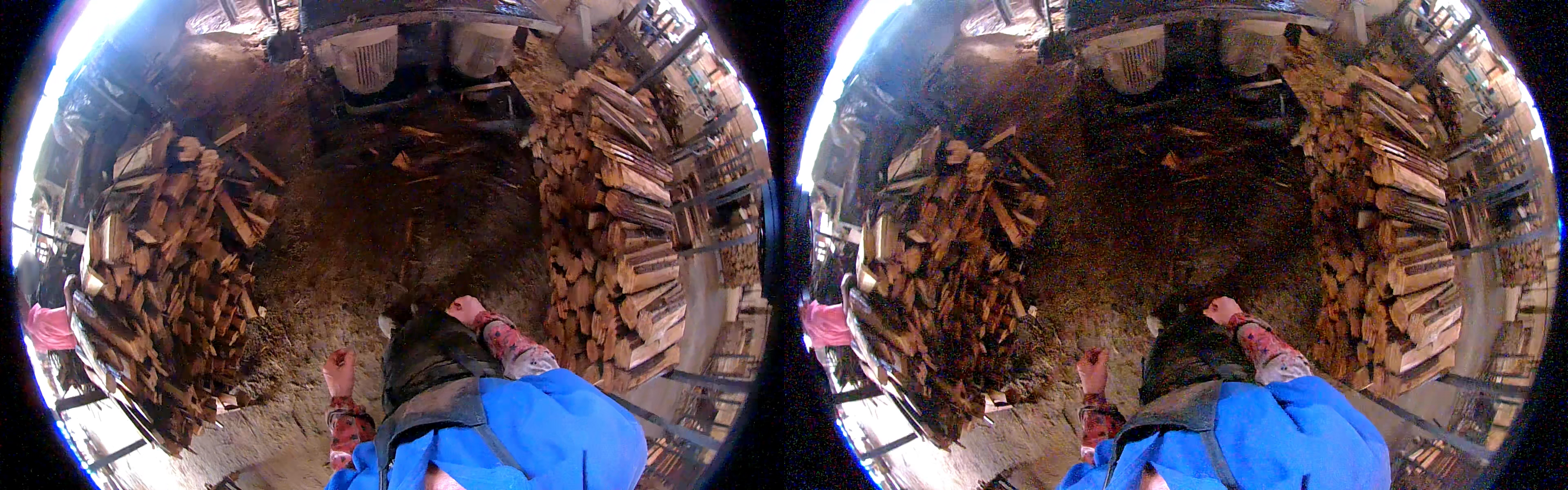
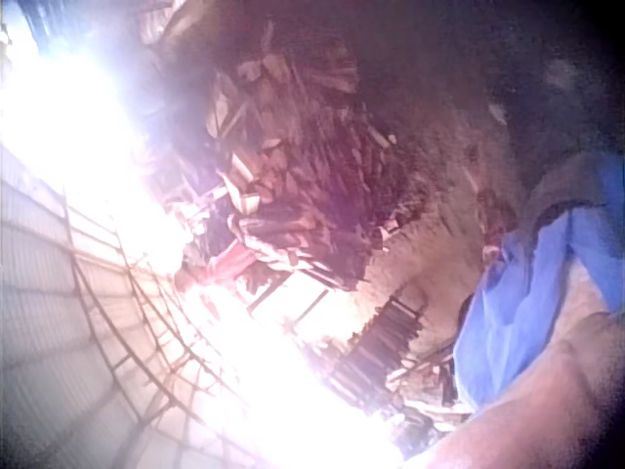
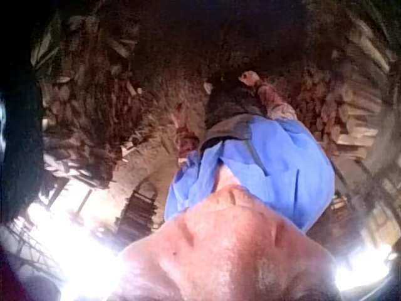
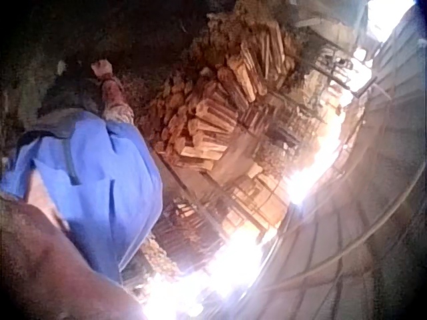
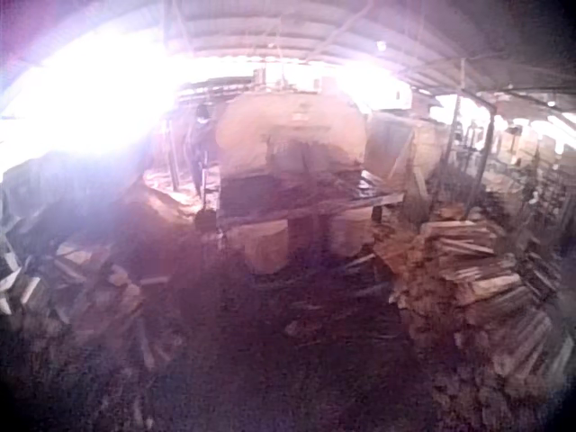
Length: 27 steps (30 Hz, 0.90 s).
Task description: The person picks up split logs from a pile and stacks them into a wheelbarrow. The person repeatedly lifts the wood and places it into the container, organizing the pieces as they fill the wheelbarrow.
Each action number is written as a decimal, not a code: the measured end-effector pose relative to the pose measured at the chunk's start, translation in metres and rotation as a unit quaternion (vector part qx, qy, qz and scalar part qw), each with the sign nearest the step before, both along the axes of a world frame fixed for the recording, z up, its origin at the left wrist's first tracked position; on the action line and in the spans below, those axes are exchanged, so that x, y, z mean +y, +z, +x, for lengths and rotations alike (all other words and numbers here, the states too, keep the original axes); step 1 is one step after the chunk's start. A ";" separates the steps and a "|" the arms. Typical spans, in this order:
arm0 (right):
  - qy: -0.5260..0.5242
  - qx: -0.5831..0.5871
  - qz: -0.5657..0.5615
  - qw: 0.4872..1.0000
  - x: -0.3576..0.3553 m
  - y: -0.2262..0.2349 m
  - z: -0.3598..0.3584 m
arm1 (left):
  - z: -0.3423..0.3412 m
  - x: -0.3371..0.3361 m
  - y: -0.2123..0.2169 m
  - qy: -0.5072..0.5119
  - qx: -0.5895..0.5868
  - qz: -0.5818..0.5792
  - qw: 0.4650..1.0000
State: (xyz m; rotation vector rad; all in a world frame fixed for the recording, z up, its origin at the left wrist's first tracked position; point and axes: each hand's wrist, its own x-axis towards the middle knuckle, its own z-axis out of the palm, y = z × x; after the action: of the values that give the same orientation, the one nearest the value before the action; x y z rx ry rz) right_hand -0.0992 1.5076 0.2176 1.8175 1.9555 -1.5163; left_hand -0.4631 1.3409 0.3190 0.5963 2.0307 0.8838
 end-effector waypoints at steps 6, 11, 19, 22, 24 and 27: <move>-0.101 0.016 0.005 0.995 -0.002 0.003 0.018 | -0.009 0.026 -0.014 -0.157 0.085 -0.090 0.980; -0.163 0.035 -0.020 0.986 0.015 0.011 0.038 | -0.019 0.018 -0.101 -0.146 0.035 -0.112 0.982; -0.203 0.034 -0.033 0.978 0.085 0.007 0.107 | 0.050 0.139 -0.085 -0.218 -0.008 -0.059 0.974; -0.205 0.025 -0.040 0.978 0.108 0.015 0.144 | 0.124 0.214 0.001 -0.268 0.070 -0.146 0.950; -0.209 0.028 -0.035 0.977 0.120 0.013 0.170 | 0.151 0.241 0.016 -0.296 0.100 -0.139 0.940; -0.220 0.031 -0.024 0.975 0.134 0.003 0.209 | 0.175 0.267 0.019 -0.265 0.055 -0.140 0.952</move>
State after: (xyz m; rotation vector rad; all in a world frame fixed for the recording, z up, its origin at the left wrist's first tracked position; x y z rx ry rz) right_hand 0.1093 1.6414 0.2203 2.3201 1.5878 -1.7293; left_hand -0.2885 1.6076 0.3383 0.9816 1.9018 0.2430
